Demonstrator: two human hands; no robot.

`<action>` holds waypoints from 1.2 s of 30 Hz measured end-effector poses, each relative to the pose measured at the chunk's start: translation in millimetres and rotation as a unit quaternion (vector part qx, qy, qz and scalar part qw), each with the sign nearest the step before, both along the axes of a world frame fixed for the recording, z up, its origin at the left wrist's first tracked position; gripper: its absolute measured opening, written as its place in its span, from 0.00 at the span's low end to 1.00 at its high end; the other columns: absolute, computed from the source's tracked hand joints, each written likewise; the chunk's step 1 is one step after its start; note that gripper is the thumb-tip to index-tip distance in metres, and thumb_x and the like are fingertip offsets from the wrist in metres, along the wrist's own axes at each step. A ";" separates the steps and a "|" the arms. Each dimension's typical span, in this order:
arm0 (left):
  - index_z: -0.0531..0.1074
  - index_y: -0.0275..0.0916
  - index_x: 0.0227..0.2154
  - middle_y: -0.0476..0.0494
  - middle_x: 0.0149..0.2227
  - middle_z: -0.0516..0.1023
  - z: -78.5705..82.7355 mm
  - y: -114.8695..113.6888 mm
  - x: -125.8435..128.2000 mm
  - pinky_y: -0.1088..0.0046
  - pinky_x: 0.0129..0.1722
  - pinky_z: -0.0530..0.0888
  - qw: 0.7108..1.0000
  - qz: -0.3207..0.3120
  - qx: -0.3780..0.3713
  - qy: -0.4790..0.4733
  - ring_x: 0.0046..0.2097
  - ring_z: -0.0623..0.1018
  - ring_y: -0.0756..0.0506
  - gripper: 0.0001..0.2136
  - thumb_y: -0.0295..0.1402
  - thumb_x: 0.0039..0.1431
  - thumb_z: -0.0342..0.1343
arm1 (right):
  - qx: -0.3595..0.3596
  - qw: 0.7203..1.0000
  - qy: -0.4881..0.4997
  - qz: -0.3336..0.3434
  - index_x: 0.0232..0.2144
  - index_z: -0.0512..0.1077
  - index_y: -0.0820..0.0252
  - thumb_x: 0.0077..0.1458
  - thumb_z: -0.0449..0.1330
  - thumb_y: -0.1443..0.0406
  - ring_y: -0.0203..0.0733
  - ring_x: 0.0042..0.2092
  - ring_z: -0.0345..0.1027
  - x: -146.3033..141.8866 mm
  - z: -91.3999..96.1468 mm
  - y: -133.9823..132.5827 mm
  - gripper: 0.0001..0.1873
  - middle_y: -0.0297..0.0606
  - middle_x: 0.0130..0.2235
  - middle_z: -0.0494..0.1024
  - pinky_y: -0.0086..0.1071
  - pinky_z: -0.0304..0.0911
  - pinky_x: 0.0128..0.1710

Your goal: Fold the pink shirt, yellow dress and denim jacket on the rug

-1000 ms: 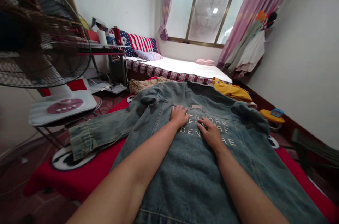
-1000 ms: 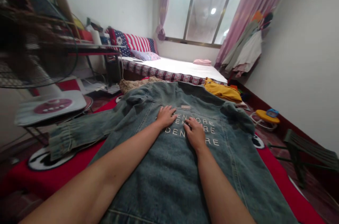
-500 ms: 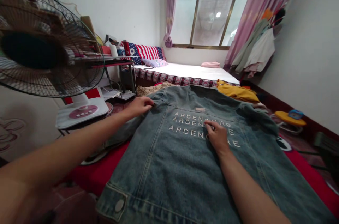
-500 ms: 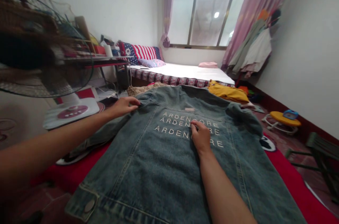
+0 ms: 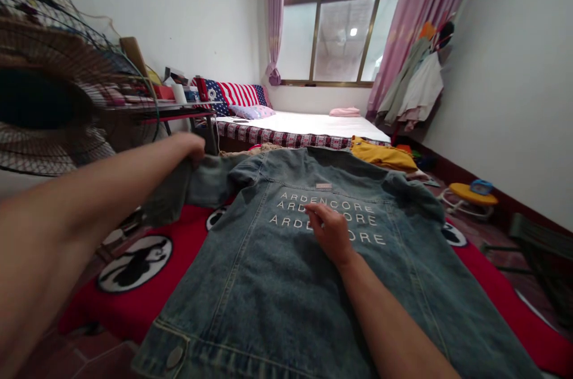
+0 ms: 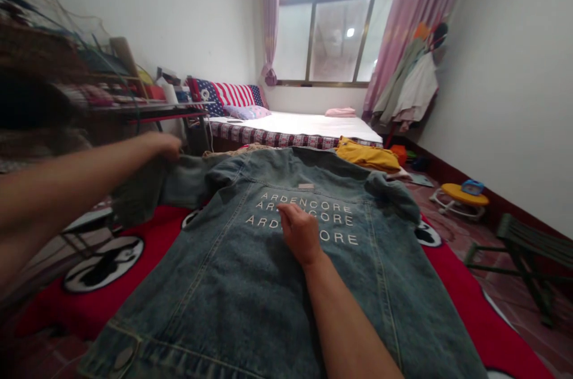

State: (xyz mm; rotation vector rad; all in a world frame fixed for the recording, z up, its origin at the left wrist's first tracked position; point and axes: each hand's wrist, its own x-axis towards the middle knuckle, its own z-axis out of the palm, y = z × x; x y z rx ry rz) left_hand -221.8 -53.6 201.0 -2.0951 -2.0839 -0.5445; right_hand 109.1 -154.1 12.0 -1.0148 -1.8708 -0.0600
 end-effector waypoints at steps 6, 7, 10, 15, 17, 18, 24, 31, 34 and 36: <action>0.62 0.16 0.54 0.30 0.55 0.71 89.0 13.3 152.9 0.64 0.57 0.64 0.974 -0.160 0.157 -0.023 0.54 0.71 0.49 0.22 0.28 0.61 0.50 | -0.111 0.990 -0.069 0.050 0.46 0.73 0.55 0.60 0.57 0.64 0.38 0.34 0.74 4.9 -4.0 -2.8 0.12 0.36 0.40 0.80 0.31 0.67 0.38; 0.55 0.23 0.60 0.34 0.56 0.71 85.9 5.2 180.1 0.71 0.56 0.65 0.961 -0.225 0.161 -0.024 0.53 0.71 0.52 0.26 0.31 0.62 0.50 | -0.135 0.988 -0.052 0.052 0.49 0.72 0.55 0.59 0.57 0.64 0.37 0.33 0.73 7.0 -5.1 -1.9 0.15 0.37 0.42 0.80 0.31 0.67 0.37; 0.47 0.33 0.66 0.39 0.65 0.60 48.8 -29.4 233.8 0.76 0.59 0.61 0.872 -0.474 0.123 -0.018 0.62 0.63 0.52 0.39 0.34 0.56 0.60 | -0.187 0.981 0.020 0.042 0.55 0.67 0.57 0.55 0.59 0.65 0.36 0.32 0.72 13.3 -9.5 2.7 0.24 0.41 0.47 0.78 0.33 0.69 0.37; 0.46 0.37 0.66 0.34 0.66 0.55 -38.0 -81.6 199.3 0.67 0.61 0.61 0.845 -0.522 -0.075 0.085 0.64 0.61 0.42 0.42 0.41 0.53 0.60 | -0.218 0.970 0.109 0.009 0.48 0.71 0.59 0.52 0.58 0.67 0.39 0.31 0.73 20.5 -17.5 13.4 0.20 0.40 0.41 0.79 0.36 0.70 0.37; 0.47 0.37 0.66 0.30 0.63 0.58 -60.0 -98.3 162.5 0.63 0.57 0.66 0.883 -0.431 -0.136 0.131 0.60 0.67 0.37 0.46 0.49 0.49 0.60 | -0.234 0.961 0.145 -0.005 0.47 0.71 0.60 0.52 0.57 0.66 0.39 0.30 0.73 21.5 -18.6 16.8 0.19 0.41 0.40 0.78 0.36 0.71 0.35; 0.49 0.37 0.66 0.30 0.61 0.61 -67.6 -107.4 144.6 0.61 0.54 0.68 0.893 -0.389 -0.162 0.156 0.58 0.69 0.35 0.47 0.53 0.46 0.60 | -0.246 0.954 0.172 -0.019 0.48 0.70 0.61 0.52 0.57 0.66 0.39 0.29 0.74 21.5 -18.5 18.0 0.19 0.42 0.40 0.78 0.35 0.71 0.33; 0.72 0.40 0.47 0.35 0.41 0.78 -90.5 -165.8 74.7 0.58 0.41 0.72 0.885 -0.287 -0.291 0.225 0.42 0.77 0.32 0.29 0.49 0.41 0.63 | -0.277 0.895 0.344 -0.067 0.66 0.44 0.56 0.51 0.59 0.60 0.40 0.25 0.74 17.5 -14.4 22.7 0.44 0.42 0.40 0.77 0.30 0.69 0.20; 0.76 0.41 0.30 0.44 0.31 0.78 -85.3 -172.1 59.2 0.72 0.31 0.69 0.885 -0.309 -0.319 0.137 0.33 0.76 0.43 0.09 0.28 0.43 0.55 | -0.270 0.941 0.195 -0.061 0.41 0.76 0.61 0.50 0.61 0.61 0.39 0.21 0.69 25.0 1.9 62.3 0.16 0.35 0.22 0.76 0.28 0.63 0.19; 0.73 0.39 0.27 0.50 0.25 0.73 -61.8 -167.1 77.0 0.76 0.25 0.64 0.881 -0.360 -0.300 0.059 0.27 0.72 0.48 0.05 0.30 0.46 0.55 | -0.243 0.948 0.191 -0.082 0.32 0.78 0.63 0.53 0.58 0.59 0.41 0.28 0.71 38.7 23.5 82.6 0.13 0.38 0.24 0.77 0.29 0.65 0.26; 0.70 0.39 0.24 0.52 0.22 0.69 -51.6 -168.1 96.9 0.77 0.22 0.61 0.880 -0.381 -0.284 0.011 0.24 0.68 0.50 0.02 0.31 0.47 0.54 | -0.216 0.951 0.193 -0.111 0.31 0.77 0.65 0.54 0.56 0.57 0.42 0.31 0.71 47.5 33.7 91.1 0.16 0.39 0.26 0.77 0.30 0.66 0.31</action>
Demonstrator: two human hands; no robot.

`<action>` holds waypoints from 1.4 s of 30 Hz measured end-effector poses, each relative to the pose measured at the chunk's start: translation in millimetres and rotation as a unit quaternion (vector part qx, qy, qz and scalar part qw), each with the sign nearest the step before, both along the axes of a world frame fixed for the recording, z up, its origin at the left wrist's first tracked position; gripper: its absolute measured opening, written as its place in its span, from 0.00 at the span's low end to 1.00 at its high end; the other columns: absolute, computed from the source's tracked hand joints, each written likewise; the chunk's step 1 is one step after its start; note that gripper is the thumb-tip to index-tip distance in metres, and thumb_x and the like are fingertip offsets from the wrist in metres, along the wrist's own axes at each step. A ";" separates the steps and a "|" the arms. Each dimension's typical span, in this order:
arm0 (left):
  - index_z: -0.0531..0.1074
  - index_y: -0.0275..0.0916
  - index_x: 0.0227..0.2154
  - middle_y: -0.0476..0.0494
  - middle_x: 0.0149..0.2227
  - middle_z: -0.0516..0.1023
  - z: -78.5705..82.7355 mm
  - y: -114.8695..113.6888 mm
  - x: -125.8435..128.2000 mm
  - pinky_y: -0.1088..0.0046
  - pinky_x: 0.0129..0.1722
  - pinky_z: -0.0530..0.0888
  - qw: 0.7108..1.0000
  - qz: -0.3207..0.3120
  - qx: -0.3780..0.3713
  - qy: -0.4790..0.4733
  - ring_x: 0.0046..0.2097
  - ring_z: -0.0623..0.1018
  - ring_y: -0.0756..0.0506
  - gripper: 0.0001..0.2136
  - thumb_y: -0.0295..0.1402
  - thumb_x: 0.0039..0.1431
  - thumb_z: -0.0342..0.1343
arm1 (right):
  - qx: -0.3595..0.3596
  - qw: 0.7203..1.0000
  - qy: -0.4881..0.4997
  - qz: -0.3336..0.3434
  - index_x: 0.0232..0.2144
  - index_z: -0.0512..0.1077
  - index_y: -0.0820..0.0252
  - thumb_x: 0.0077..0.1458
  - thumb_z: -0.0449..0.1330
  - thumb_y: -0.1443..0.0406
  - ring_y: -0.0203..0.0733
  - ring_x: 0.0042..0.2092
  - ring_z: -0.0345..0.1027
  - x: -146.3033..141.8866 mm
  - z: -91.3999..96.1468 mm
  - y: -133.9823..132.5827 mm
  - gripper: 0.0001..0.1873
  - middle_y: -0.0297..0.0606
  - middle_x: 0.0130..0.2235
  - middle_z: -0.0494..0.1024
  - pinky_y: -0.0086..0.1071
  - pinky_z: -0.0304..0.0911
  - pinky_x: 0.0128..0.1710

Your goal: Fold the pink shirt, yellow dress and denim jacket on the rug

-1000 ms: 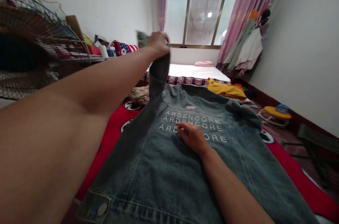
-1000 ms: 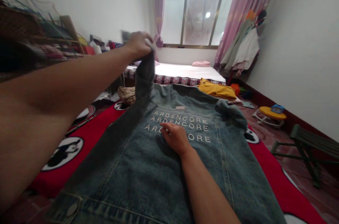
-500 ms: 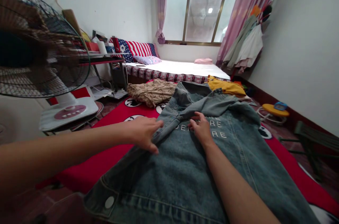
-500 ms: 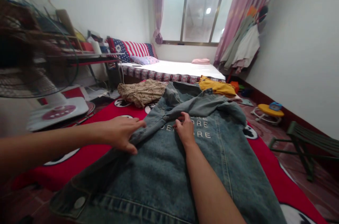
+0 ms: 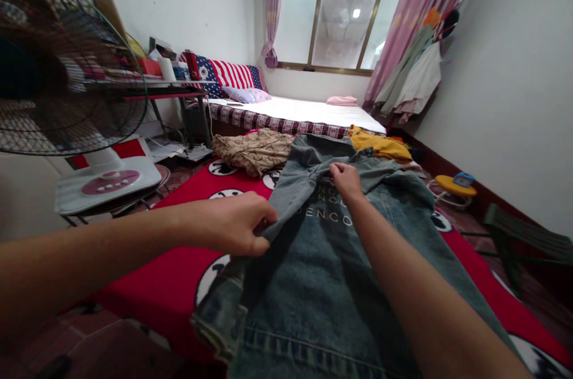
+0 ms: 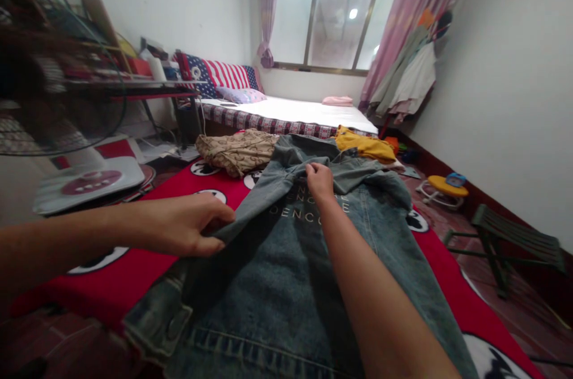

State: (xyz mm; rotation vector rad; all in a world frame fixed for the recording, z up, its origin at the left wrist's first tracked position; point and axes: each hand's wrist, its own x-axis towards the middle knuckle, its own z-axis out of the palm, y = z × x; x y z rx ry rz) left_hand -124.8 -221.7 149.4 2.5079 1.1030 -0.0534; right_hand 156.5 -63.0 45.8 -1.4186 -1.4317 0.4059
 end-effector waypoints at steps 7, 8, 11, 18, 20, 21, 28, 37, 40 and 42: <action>0.68 0.38 0.22 0.51 0.18 0.70 -55.3 -11.1 73.3 0.77 0.22 0.67 0.965 -0.083 -0.249 0.007 0.22 0.74 0.49 0.11 0.38 0.54 0.56 | 0.007 0.998 -0.024 -0.058 0.39 0.76 0.66 0.50 0.58 0.58 0.46 0.42 0.70 5.4 -34.8 -5.8 0.19 0.45 0.39 0.78 0.40 0.65 0.48; 0.68 0.38 0.21 0.50 0.17 0.70 -65.6 -8.7 81.0 0.76 0.24 0.69 0.948 -0.105 -0.297 0.033 0.23 0.74 0.49 0.13 0.40 0.55 0.57 | 0.009 0.998 -0.023 -0.062 0.42 0.75 0.67 0.49 0.59 0.59 0.47 0.45 0.70 5.0 -42.9 -7.7 0.21 0.47 0.42 0.78 0.42 0.63 0.51; 0.69 0.37 0.24 0.49 0.20 0.74 -82.4 11.8 99.3 0.74 0.26 0.73 0.903 -0.136 -0.407 0.010 0.24 0.76 0.48 0.13 0.41 0.57 0.56 | 0.016 0.998 0.007 -0.059 0.47 0.73 0.69 0.48 0.60 0.60 0.49 0.50 0.69 6.6 -58.8 -9.2 0.25 0.53 0.50 0.74 0.43 0.61 0.55; 0.71 0.37 0.50 0.39 0.51 0.75 -103.3 118.2 113.5 0.68 0.53 0.70 0.913 0.125 0.181 -0.344 0.52 0.74 0.44 0.16 0.32 0.61 0.48 | 0.020 0.978 0.206 -0.033 0.45 0.72 0.63 0.52 0.56 0.61 0.42 0.41 0.75 19.4 -65.6 -8.8 0.19 0.44 0.44 0.78 0.36 0.73 0.41; 0.63 0.36 0.59 0.36 0.61 0.66 -121.7 141.8 112.1 0.64 0.61 0.63 0.918 0.188 0.219 -0.273 0.62 0.65 0.42 0.22 0.34 0.63 0.48 | 0.038 0.966 0.241 -0.090 0.44 0.70 0.63 0.52 0.54 0.62 0.41 0.38 0.76 24.8 -68.5 -9.6 0.17 0.43 0.41 0.77 0.33 0.74 0.35; 0.60 0.35 0.61 0.34 0.63 0.61 -131.1 149.3 111.5 0.61 0.63 0.60 0.931 0.201 0.216 -0.214 0.65 0.61 0.40 0.24 0.37 0.63 0.48 | 0.053 0.959 0.248 -0.124 0.44 0.69 0.63 0.52 0.54 0.63 0.41 0.38 0.77 28.2 -70.2 -9.5 0.17 0.44 0.42 0.76 0.33 0.74 0.33; 0.56 0.34 0.64 0.32 0.68 0.50 -154.2 149.6 114.3 0.56 0.65 0.51 0.958 0.180 0.215 -0.052 0.69 0.49 0.36 0.28 0.43 0.67 0.39 | 0.004 0.950 0.127 -0.286 0.55 0.59 0.60 0.50 0.46 0.71 0.42 0.36 0.77 66.3 -66.3 9.1 0.27 0.46 0.47 0.70 0.32 0.74 0.28; 0.57 0.37 0.64 0.35 0.68 0.51 -157.6 149.1 115.9 0.55 0.65 0.51 0.952 0.188 0.232 -0.070 0.69 0.51 0.36 0.27 0.44 0.66 0.40 | -0.006 0.955 -0.154 -0.253 0.43 0.75 0.61 0.47 0.54 0.72 0.55 0.51 0.68 102.2 -6.7 30.9 0.20 0.50 0.50 0.73 0.44 0.64 0.51; 0.57 0.37 0.64 0.35 0.68 0.51 -159.8 149.6 116.3 0.55 0.65 0.51 0.952 0.189 0.230 -0.076 0.69 0.50 0.36 0.27 0.44 0.66 0.40 | -0.058 0.919 -0.363 -0.141 0.56 0.68 0.57 0.45 0.55 0.75 0.52 0.50 0.69 98.6 -0.4 46.6 0.33 0.45 0.59 0.67 0.39 0.66 0.47; 0.57 0.36 0.64 0.33 0.68 0.51 -159.8 149.2 116.2 0.55 0.66 0.50 0.952 0.186 0.229 -0.079 0.69 0.50 0.36 0.28 0.44 0.66 0.40 | -0.109 0.885 -0.448 -0.068 0.63 0.59 0.53 0.44 0.55 0.77 0.50 0.50 0.71 97.0 -0.5 58.2 0.42 0.43 0.64 0.61 0.36 0.67 0.44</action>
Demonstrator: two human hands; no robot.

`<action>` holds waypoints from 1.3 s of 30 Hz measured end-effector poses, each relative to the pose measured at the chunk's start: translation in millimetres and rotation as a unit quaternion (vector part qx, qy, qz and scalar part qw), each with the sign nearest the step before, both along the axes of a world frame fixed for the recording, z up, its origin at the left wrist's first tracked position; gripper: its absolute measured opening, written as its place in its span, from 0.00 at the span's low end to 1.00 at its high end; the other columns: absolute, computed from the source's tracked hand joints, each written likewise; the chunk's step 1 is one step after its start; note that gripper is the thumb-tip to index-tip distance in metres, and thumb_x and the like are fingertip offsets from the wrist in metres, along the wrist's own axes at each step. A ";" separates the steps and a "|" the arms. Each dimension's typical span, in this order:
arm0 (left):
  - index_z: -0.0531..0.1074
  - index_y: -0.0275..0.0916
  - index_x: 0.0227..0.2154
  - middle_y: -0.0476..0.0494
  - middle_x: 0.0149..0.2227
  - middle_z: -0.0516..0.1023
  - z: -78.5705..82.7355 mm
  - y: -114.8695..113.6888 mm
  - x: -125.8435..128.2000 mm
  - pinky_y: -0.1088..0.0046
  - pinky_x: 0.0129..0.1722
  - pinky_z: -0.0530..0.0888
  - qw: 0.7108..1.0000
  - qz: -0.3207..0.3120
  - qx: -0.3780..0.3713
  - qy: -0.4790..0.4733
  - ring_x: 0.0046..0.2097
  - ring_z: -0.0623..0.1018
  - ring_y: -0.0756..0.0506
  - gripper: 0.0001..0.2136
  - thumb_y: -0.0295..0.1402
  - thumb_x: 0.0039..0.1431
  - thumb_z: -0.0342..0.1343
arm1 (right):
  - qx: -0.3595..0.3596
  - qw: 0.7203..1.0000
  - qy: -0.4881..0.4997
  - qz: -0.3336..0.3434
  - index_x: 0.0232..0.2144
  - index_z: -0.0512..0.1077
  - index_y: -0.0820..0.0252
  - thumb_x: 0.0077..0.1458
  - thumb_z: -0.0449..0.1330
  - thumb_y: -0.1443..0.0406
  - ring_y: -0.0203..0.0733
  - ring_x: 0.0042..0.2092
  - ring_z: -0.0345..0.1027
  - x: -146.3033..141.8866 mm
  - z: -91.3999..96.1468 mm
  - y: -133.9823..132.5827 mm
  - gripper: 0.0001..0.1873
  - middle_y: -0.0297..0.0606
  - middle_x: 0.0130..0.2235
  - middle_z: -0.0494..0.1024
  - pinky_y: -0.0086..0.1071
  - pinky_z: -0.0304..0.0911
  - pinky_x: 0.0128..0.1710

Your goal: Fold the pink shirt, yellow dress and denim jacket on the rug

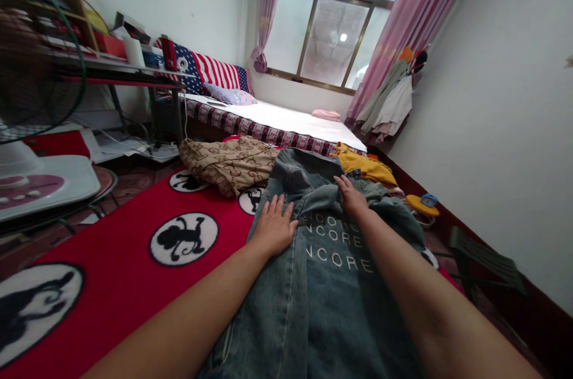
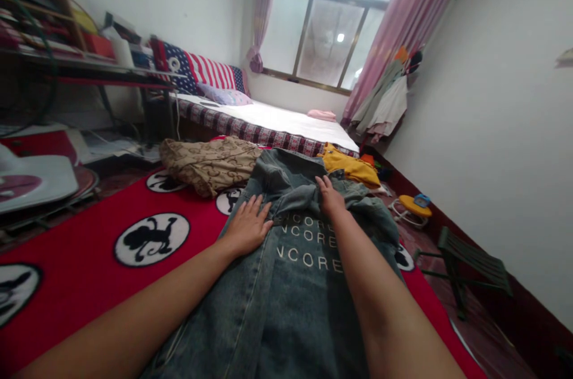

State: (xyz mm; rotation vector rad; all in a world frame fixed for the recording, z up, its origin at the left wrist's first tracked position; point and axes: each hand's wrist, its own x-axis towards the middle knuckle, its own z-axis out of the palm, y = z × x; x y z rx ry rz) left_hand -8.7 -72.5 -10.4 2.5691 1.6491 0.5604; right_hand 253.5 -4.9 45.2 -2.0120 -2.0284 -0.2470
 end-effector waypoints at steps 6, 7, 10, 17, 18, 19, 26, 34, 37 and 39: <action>0.57 0.37 0.64 0.34 0.68 0.50 1.8 -1.4 -1.1 0.55 0.66 0.51 1.000 -0.001 0.000 -0.004 0.69 0.50 0.36 0.28 0.44 0.66 0.40 | -0.077 0.995 -0.065 0.014 0.59 0.65 0.51 0.44 0.62 0.75 0.49 0.41 0.74 -4.4 3.7 18.2 0.39 0.45 0.49 0.75 0.33 0.64 0.37; 0.57 0.37 0.64 0.34 0.68 0.50 1.7 -1.3 -1.2 0.55 0.66 0.51 1.000 -0.001 -0.001 -0.004 0.69 0.50 0.36 0.28 0.45 0.66 0.40 | -0.073 0.995 -0.073 0.006 0.54 0.70 0.53 0.43 0.64 0.75 0.50 0.40 0.74 -5.3 8.3 16.7 0.34 0.46 0.45 0.76 0.34 0.64 0.36; 0.58 0.37 0.64 0.36 0.68 0.51 1.3 -1.1 -1.2 0.55 0.66 0.51 1.000 -0.001 -0.003 -0.005 0.69 0.50 0.37 0.27 0.45 0.66 0.40 | -0.015 0.996 -0.078 -0.028 0.44 0.75 0.59 0.47 0.63 0.72 0.49 0.40 0.73 -3.9 32.1 2.2 0.19 0.47 0.41 0.76 0.35 0.61 0.37; 0.53 0.38 0.66 0.34 0.68 0.50 1.3 -1.6 -0.9 0.56 0.66 0.50 1.000 -0.005 0.001 -0.027 0.69 0.50 0.36 0.29 0.43 0.65 0.43 | 0.299 0.949 -0.079 -0.070 0.37 0.72 0.60 0.57 0.53 0.69 0.44 0.46 0.68 32.8 61.1 -88.8 0.09 0.45 0.46 0.73 0.32 0.57 0.37; 0.53 0.39 0.66 0.34 0.68 0.50 1.3 -1.7 -0.8 0.55 0.66 0.50 1.000 -0.006 0.001 -0.029 0.69 0.50 0.36 0.28 0.43 0.65 0.43 | 0.252 0.960 -0.109 -0.061 0.36 0.73 0.60 0.56 0.53 0.70 0.44 0.45 0.69 37.3 54.7 -105.4 0.09 0.44 0.45 0.73 0.31 0.57 0.35; 0.54 0.40 0.66 0.34 0.68 0.51 1.2 -1.7 -0.5 0.55 0.66 0.50 1.000 -0.008 0.001 -0.030 0.69 0.50 0.36 0.28 0.43 0.65 0.44 | 0.167 0.974 -0.142 -0.054 0.36 0.73 0.58 0.55 0.53 0.71 0.43 0.42 0.70 40.0 47.5 -121.1 0.10 0.42 0.45 0.74 0.30 0.56 0.32; 0.60 0.43 0.63 0.35 0.67 0.54 0.2 -1.5 1.6 0.55 0.66 0.50 0.999 -0.027 0.011 -0.035 0.68 0.52 0.37 0.24 0.42 0.65 0.45 | -0.142 0.972 -0.177 -0.056 0.32 0.78 0.52 0.53 0.53 0.69 0.46 0.37 0.74 -1.4 51.4 -150.3 0.13 0.40 0.36 0.80 0.30 0.53 0.28; 0.61 0.44 0.62 0.35 0.67 0.54 2.4 -5.9 1.2 0.54 0.65 0.51 0.998 -0.029 0.005 -0.059 0.68 0.52 0.36 0.24 0.41 0.65 0.46 | 0.039 0.987 0.147 0.057 0.33 0.79 0.61 0.52 0.56 0.66 0.40 0.34 0.74 -54.1 63.7 -21.5 0.12 0.38 0.31 0.81 0.28 0.63 0.35; 0.61 0.44 0.62 0.35 0.67 0.54 2.6 -6.1 1.2 0.54 0.66 0.51 0.997 -0.029 0.004 -0.068 0.68 0.51 0.36 0.24 0.42 0.65 0.46 | 0.066 0.980 0.184 0.036 0.34 0.80 0.61 0.53 0.56 0.64 0.41 0.35 0.74 -75.6 57.1 23.3 0.13 0.38 0.31 0.81 0.29 0.64 0.36; 0.61 0.43 0.62 0.35 0.67 0.54 2.2 -5.4 1.0 0.54 0.66 0.51 0.997 -0.029 0.005 -0.072 0.68 0.51 0.36 0.24 0.41 0.65 0.46 | 0.071 0.983 0.169 0.029 0.36 0.79 0.60 0.56 0.56 0.60 0.43 0.39 0.75 -93.9 53.0 43.7 0.14 0.40 0.36 0.82 0.30 0.64 0.39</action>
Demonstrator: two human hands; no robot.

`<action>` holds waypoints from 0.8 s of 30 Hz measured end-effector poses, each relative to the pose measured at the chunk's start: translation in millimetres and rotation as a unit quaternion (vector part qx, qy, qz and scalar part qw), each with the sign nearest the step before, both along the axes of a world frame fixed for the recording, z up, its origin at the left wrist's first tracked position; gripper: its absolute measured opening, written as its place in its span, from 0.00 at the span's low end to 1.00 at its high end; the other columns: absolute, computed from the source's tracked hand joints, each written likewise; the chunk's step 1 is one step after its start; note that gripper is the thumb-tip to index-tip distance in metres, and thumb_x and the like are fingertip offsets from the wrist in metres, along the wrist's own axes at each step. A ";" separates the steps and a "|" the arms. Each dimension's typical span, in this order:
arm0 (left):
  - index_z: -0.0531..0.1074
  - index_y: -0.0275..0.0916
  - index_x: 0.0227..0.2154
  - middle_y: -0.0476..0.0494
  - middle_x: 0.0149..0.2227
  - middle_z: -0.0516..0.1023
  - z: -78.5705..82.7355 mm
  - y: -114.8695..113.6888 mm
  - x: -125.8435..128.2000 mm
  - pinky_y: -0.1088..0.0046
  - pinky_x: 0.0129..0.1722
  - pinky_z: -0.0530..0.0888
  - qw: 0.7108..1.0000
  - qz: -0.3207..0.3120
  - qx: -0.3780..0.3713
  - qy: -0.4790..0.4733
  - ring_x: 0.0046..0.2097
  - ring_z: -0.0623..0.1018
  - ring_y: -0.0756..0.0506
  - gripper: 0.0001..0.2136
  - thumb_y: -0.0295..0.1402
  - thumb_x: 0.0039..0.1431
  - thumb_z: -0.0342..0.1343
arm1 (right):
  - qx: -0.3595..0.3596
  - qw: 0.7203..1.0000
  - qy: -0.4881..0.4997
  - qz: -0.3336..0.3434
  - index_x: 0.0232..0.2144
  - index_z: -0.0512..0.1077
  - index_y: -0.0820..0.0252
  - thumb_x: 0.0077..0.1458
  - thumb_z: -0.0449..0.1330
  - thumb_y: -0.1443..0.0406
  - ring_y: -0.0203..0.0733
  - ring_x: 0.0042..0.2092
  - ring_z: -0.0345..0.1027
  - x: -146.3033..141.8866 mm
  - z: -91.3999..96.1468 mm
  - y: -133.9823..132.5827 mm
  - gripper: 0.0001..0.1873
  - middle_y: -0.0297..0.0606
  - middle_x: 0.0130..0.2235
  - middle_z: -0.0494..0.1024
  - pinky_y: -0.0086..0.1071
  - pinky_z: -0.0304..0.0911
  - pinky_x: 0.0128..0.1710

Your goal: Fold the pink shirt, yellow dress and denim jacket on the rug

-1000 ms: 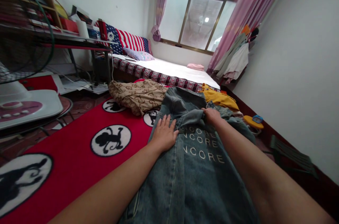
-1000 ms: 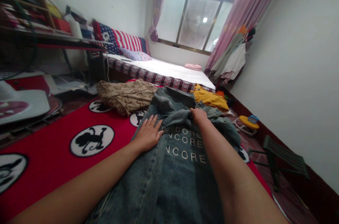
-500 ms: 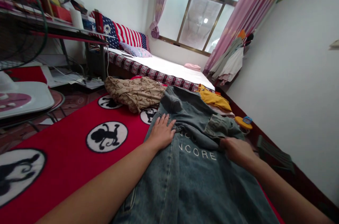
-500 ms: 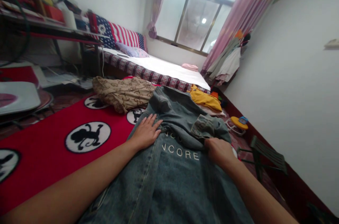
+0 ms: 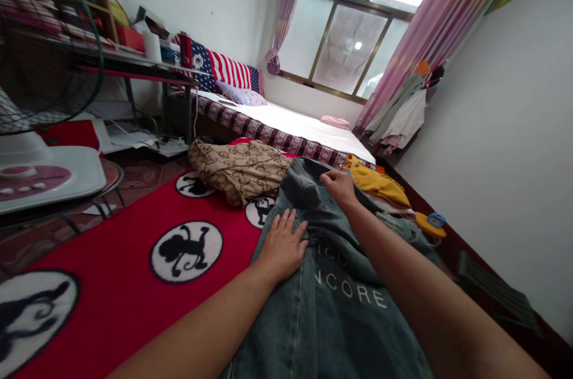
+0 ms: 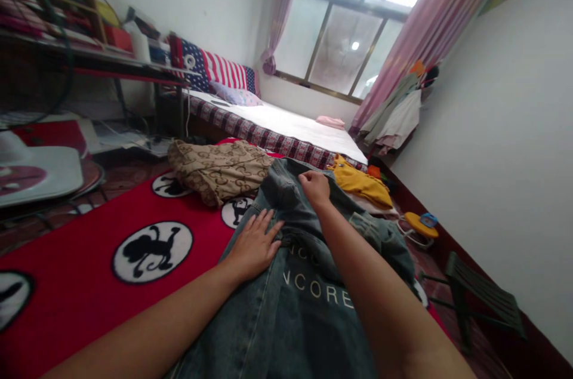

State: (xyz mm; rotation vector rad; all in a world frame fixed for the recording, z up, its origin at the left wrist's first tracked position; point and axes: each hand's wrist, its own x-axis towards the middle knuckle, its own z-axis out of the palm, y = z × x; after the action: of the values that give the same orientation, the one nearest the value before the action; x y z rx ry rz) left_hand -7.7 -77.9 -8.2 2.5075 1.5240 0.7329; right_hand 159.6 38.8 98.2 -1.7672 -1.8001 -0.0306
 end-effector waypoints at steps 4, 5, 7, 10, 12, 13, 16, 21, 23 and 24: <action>0.62 0.42 0.62 0.34 0.67 0.53 -2.2 1.7 0.3 0.54 0.66 0.50 1.000 -0.002 0.000 -0.008 0.69 0.50 0.36 0.24 0.41 0.65 0.46 | -0.055 0.997 -0.055 0.005 0.49 0.74 0.63 0.55 0.59 0.51 0.49 0.47 0.73 -32.3 -9.4 23.9 0.26 0.47 0.45 0.79 0.33 0.64 0.42; 0.61 0.42 0.62 0.33 0.67 0.53 -2.9 1.6 0.8 0.53 0.66 0.50 1.000 -0.003 -0.001 -0.010 0.69 0.50 0.36 0.24 0.40 0.65 0.47 | -0.068 0.995 -0.068 0.004 0.49 0.73 0.64 0.52 0.62 0.51 0.50 0.47 0.73 -37.3 -10.6 28.0 0.28 0.48 0.45 0.79 0.33 0.64 0.42; 0.60 0.43 0.63 0.33 0.68 0.49 -3.8 0.1 2.8 0.53 0.66 0.51 1.000 0.009 -0.001 -0.024 0.69 0.47 0.35 0.25 0.40 0.63 0.50 | -0.076 0.993 -0.085 -0.002 0.45 0.76 0.61 0.52 0.63 0.55 0.50 0.47 0.72 -43.1 -9.4 35.8 0.21 0.46 0.45 0.79 0.33 0.63 0.42; 0.54 0.46 0.65 0.34 0.70 0.39 -2.1 -4.6 6.6 0.50 0.65 0.52 0.996 0.060 0.023 -0.063 0.69 0.40 0.32 0.32 0.38 0.59 0.55 | 0.002 0.998 -0.068 -0.014 0.44 0.76 0.55 0.60 0.55 0.62 0.46 0.46 0.72 -45.7 1.5 48.2 0.13 0.41 0.44 0.80 0.33 0.62 0.43; 0.49 0.48 0.66 0.35 0.70 0.34 1.1 -8.0 8.7 0.48 0.65 0.51 0.992 0.080 0.057 -0.079 0.69 0.37 0.33 0.35 0.37 0.58 0.56 | 0.098 0.994 -0.041 -0.016 0.45 0.75 0.54 0.62 0.51 0.63 0.45 0.46 0.72 -47.3 9.2 57.0 0.15 0.40 0.43 0.80 0.33 0.61 0.44; 0.47 0.48 0.67 0.35 0.70 0.33 2.8 -9.4 9.5 0.47 0.65 0.49 0.991 0.083 0.071 -0.080 0.69 0.37 0.33 0.35 0.36 0.59 0.56 | 0.141 0.990 -0.026 -0.014 0.44 0.76 0.54 0.62 0.52 0.63 0.45 0.45 0.72 -48.8 11.3 61.2 0.14 0.40 0.42 0.80 0.32 0.61 0.43; 0.45 0.48 0.67 0.36 0.70 0.34 5.4 -10.5 10.8 0.44 0.64 0.47 0.990 0.088 0.086 -0.071 0.70 0.36 0.35 0.36 0.35 0.59 0.55 | 0.190 0.982 0.005 -0.003 0.42 0.76 0.54 0.62 0.53 0.63 0.45 0.44 0.72 -55.9 5.7 71.0 0.12 0.39 0.43 0.80 0.31 0.60 0.42; 0.46 0.42 0.67 0.34 0.70 0.37 -1.2 -5.0 11.5 0.44 0.65 0.46 0.992 0.103 0.047 -0.049 0.70 0.39 0.36 0.35 0.35 0.59 0.53 | 0.129 0.991 0.026 -0.014 0.42 0.76 0.52 0.62 0.53 0.61 0.44 0.42 0.72 -65.4 -34.1 80.8 0.12 0.38 0.40 0.80 0.30 0.59 0.38; 0.47 0.38 0.67 0.33 0.70 0.39 -3.0 -3.0 11.2 0.45 0.65 0.46 0.994 0.103 0.025 -0.038 0.70 0.40 0.36 0.34 0.37 0.59 0.51 | 0.053 0.998 0.030 -0.001 0.42 0.76 0.53 0.60 0.55 0.62 0.43 0.40 0.71 -64.2 -48.7 85.9 0.12 0.38 0.39 0.80 0.30 0.59 0.37; 0.48 0.36 0.67 0.33 0.70 0.40 -2.9 -2.5 10.9 0.46 0.65 0.45 0.994 0.101 0.011 -0.032 0.70 0.41 0.36 0.33 0.38 0.60 0.50 | 0.015 0.999 0.032 0.013 0.42 0.76 0.55 0.59 0.56 0.62 0.43 0.40 0.71 -62.2 -53.7 88.8 0.12 0.39 0.38 0.79 0.30 0.59 0.37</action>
State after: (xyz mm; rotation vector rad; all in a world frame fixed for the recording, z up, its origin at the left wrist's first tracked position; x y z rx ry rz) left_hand 3.2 -80.4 -11.1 2.3426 1.7736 0.8545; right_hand 97.4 127.7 44.5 -1.7046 -1.7680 0.0092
